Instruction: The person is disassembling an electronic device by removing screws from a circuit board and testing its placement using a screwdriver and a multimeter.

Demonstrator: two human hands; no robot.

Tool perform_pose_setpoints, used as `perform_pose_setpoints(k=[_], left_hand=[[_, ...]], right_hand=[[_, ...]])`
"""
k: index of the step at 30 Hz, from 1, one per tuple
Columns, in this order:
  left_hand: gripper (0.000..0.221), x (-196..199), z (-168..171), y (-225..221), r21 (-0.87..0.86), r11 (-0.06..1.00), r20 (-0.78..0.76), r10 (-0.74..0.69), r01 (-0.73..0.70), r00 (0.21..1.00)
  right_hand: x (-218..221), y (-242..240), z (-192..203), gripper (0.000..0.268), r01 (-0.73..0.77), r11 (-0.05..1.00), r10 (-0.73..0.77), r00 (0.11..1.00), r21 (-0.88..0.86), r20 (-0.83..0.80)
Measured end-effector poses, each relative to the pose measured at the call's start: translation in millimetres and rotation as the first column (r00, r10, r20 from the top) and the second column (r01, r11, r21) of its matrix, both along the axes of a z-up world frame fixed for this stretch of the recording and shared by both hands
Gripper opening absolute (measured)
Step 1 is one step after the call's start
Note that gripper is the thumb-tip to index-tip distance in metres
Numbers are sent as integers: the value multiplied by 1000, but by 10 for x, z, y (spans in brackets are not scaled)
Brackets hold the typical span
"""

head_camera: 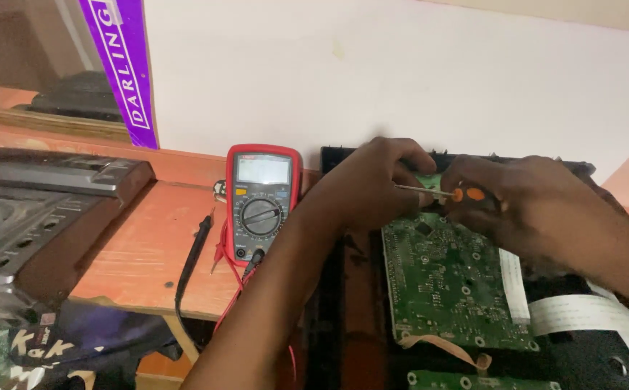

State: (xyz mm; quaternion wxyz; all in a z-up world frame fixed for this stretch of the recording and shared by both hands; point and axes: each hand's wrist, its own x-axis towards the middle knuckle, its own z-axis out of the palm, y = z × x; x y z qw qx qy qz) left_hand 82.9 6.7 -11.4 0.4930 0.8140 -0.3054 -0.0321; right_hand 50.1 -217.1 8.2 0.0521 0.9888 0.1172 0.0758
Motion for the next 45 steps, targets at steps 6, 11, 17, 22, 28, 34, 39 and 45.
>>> perform_pose_setpoints(k=[6,11,17,22,28,34,39,45], left_hand=[[48,-32,23,35,-7,999,-11,-31,31,999],[49,-9,-22,22,-15,999,-11,-38,37,999],[52,-61,27,33,-20,998,-60,-56,55,997],[53,-87,60,49,-9,999,-87,-52,52,995],[55,-74,58,38,3,998,-64,-57,58,996],[57,-82,67,46,7,998,-74,-64,65,995],[49,-99,99,42,52,997,-43,-56,59,997],[42,-105,89,39,6,993,16,-115,115,993]], right_hand=[[78,-91,-142,43,-131,952,177,973,-276,146],[20,-87,-93,23,-406,901,428,891,-153,152],[15,-61,-57,30,-266,934,283,958,-239,42],[67,-108,-111,26,-315,926,340,935,-208,97],[88,-126,-167,26,-273,949,296,943,-159,148],[112,-154,-156,24,-384,914,402,902,-133,160],[64,24,-21,45,-189,982,190,980,-10,58],[-193,463,305,7,346,913,-288,921,215,-261]])
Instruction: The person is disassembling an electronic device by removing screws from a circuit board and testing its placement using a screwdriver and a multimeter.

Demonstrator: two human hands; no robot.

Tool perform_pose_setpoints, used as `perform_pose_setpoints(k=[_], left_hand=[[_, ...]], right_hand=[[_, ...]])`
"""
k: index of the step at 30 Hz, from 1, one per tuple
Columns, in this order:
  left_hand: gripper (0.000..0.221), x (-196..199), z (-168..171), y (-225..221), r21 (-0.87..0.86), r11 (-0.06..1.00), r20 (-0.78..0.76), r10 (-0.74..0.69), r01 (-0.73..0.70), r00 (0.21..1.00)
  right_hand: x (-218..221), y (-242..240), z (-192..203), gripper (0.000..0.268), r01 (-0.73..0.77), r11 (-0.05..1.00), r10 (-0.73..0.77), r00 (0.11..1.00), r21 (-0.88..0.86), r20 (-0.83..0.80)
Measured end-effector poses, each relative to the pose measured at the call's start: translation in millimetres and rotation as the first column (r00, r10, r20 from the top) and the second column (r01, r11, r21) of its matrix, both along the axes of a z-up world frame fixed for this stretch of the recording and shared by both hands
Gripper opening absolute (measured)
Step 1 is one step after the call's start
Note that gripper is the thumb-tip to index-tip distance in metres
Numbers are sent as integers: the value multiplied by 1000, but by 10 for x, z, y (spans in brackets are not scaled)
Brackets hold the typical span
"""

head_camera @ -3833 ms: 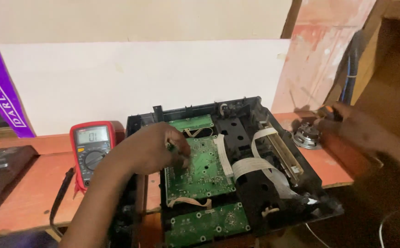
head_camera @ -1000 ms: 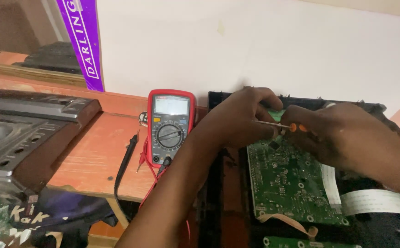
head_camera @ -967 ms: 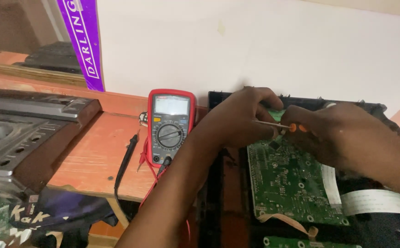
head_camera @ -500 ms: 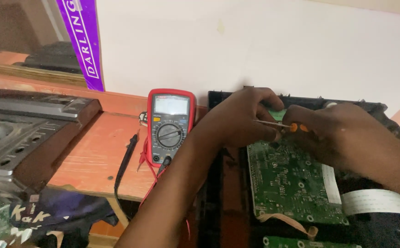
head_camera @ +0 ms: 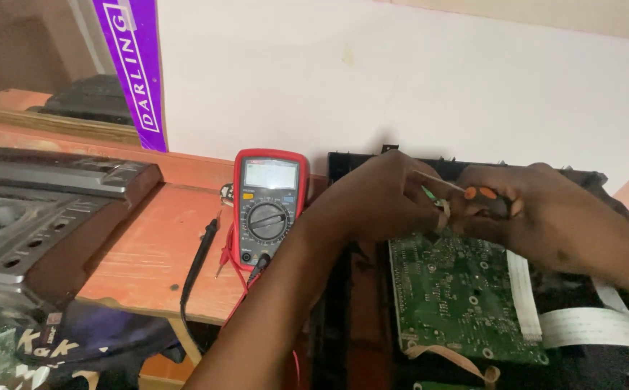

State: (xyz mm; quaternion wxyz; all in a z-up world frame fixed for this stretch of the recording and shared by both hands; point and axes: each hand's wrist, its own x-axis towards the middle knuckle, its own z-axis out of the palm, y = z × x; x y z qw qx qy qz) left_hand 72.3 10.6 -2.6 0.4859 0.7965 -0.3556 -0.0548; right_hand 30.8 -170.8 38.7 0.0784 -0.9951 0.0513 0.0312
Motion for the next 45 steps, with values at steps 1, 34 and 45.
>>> perform_pose_setpoints(k=[1,34,45], left_hand=[[41,-34,37,-1,43,999,-18,30,-29,999],[27,-19,40,-75,186,964,55,186,-193,981],[15,-138,119,-75,268,944,45,187,-192,981]], right_hand=[[-31,25,23,6,16,1000,-16,1000,0,-19],[-55,117,33,9,102,994,-102,995,30,1],[-207,-150,235,26,9,944,-52,991,330,123]])
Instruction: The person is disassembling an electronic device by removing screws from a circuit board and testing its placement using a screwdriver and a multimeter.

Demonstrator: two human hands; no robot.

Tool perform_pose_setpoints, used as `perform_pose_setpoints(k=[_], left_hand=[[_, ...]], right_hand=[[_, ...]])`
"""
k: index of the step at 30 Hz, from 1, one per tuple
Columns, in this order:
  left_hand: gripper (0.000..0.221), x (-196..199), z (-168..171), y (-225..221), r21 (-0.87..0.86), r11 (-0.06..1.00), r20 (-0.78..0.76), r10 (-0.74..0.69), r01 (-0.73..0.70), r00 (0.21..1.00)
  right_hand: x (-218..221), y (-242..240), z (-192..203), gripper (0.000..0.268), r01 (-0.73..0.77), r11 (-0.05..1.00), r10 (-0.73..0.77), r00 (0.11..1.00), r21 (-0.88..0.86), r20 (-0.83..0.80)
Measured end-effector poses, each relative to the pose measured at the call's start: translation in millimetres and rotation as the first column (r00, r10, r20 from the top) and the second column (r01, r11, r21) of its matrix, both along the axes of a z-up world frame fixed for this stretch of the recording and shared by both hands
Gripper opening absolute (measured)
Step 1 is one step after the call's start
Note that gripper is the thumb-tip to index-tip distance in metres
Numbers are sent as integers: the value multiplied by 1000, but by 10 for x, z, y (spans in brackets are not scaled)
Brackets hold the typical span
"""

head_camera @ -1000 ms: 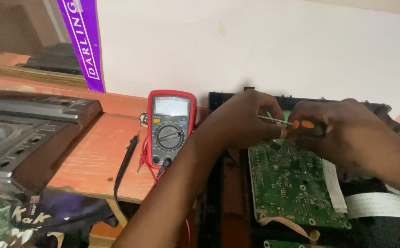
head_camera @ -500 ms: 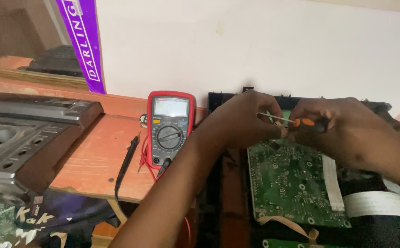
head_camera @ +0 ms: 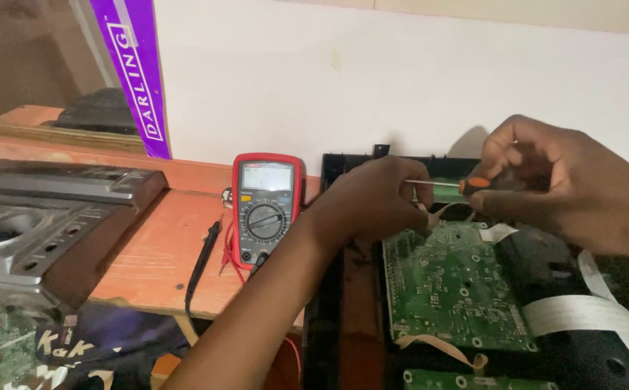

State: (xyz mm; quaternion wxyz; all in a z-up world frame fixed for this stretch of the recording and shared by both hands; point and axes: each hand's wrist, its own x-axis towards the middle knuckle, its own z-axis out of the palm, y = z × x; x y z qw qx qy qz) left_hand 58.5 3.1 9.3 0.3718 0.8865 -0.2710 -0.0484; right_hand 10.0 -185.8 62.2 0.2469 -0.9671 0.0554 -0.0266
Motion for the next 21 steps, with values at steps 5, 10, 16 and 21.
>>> perform_pose_setpoints(k=[5,10,16,21], left_hand=[[12,-42,34,-1,92,996,46,-2,-3,999],[14,71,-63,-22,39,997,81,-75,72,994],[39,30,-10,-38,62,995,59,-87,83,995],[35,121,-110,-67,101,993,151,-79,64,985]], right_hand=[[67,-367,-62,10,-190,968,161,971,162,177],[15,-532,-91,46,-256,965,180,819,65,545],[-78,-396,-151,39,-358,925,351,684,-125,640],[-96,-358,-170,43,-289,942,333,731,-172,596]])
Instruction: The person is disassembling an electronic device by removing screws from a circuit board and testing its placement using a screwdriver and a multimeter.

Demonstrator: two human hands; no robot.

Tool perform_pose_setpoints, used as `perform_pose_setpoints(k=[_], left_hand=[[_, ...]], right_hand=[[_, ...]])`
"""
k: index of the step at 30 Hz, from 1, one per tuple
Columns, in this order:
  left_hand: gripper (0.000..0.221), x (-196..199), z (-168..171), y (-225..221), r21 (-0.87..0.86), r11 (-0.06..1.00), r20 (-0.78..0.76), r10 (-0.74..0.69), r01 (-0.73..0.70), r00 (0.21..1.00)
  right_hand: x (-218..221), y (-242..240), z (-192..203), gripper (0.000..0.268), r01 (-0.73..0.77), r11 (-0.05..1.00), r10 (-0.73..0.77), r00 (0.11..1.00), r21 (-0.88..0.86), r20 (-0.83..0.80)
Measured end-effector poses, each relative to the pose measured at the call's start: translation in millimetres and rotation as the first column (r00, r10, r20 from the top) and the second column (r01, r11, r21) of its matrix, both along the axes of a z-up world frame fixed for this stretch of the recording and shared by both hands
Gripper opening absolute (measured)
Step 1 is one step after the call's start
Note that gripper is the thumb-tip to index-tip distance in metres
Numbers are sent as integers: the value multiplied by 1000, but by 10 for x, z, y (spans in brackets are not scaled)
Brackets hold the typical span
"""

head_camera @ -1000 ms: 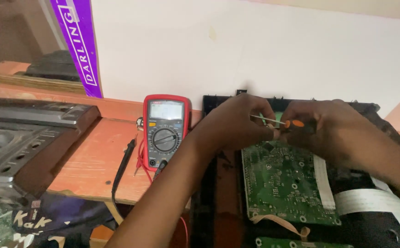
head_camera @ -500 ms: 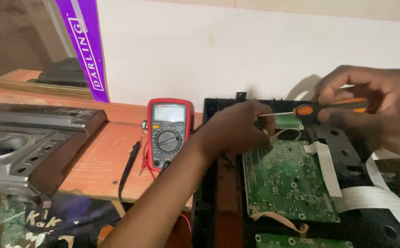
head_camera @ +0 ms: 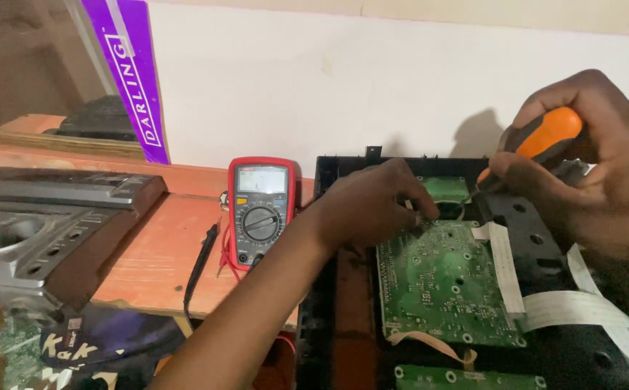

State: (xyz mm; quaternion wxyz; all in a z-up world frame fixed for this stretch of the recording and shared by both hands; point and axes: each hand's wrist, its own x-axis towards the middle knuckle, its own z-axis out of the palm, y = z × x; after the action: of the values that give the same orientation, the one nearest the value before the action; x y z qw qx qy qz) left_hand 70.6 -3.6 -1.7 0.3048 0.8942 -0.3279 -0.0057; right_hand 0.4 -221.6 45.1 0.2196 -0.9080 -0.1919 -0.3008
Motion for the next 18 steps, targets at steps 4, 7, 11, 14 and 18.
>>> perform_pose_setpoints(k=[4,7,11,14,18], left_hand=[[40,-25,16,9,2,1000,10,-15,15,1000],[38,-32,40,7,28,1000,-10,-9,9,1000],[34,12,5,6,27,999,11,-46,45,999],[30,-16,32,8,16,999,-3,-34,34,999],[33,-52,58,21,7,999,7,-40,40,999]], right_hand=[[0,65,16,46,150,989,-148,984,10,-103],[43,35,-1,48,156,988,-151,979,23,-133],[54,14,-35,44,137,990,-135,987,18,-84],[42,59,5,47,144,989,-141,982,17,-123],[17,108,27,38,161,986,-156,977,30,-143]])
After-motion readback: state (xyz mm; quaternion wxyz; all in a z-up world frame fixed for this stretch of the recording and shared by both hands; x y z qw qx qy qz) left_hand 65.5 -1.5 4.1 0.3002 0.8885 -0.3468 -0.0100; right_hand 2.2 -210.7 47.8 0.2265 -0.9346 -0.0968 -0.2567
